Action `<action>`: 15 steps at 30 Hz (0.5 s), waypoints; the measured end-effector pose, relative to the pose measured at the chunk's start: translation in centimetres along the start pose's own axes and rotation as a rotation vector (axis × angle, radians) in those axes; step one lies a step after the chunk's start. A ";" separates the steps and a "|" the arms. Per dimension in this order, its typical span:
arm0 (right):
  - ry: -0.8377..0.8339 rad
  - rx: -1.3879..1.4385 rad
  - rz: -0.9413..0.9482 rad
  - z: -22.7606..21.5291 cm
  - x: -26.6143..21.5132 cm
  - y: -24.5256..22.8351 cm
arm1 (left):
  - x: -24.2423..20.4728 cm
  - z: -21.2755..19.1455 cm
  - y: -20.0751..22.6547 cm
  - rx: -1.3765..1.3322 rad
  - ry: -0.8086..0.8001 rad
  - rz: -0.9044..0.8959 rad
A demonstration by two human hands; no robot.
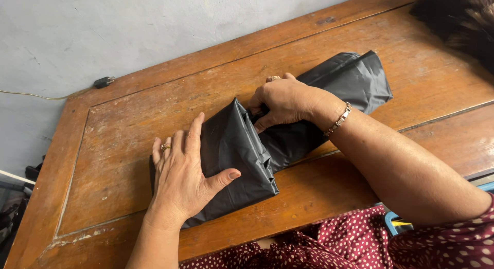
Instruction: The person folds a black plastic material into a small rectangle by layering it multiple times and then places a labeled sleeve around it.
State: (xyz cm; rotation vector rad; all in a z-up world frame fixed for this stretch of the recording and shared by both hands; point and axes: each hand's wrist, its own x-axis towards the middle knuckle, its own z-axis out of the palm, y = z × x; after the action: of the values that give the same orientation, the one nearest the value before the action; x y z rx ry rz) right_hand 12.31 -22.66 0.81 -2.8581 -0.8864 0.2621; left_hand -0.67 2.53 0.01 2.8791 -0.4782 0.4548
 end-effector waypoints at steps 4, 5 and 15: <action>0.079 0.020 -0.037 0.2 -0.7 -0.2 | 0.1 -0.1 -0.1 -0.001 -0.010 0.003; 0.116 0.053 -0.050 0.3 -0.9 -0.3 | 0.2 -0.2 -0.1 0.007 -0.010 0.005; 0.234 0.109 -0.082 0.9 -1.5 -1.8 | 0.4 -0.4 0.7 0.159 0.074 0.091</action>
State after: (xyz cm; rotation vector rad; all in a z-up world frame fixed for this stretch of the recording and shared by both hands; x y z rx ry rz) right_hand 9.93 -21.97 0.44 -2.6743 -0.9086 -0.0324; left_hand -0.64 1.83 0.66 2.9877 -0.5873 0.6391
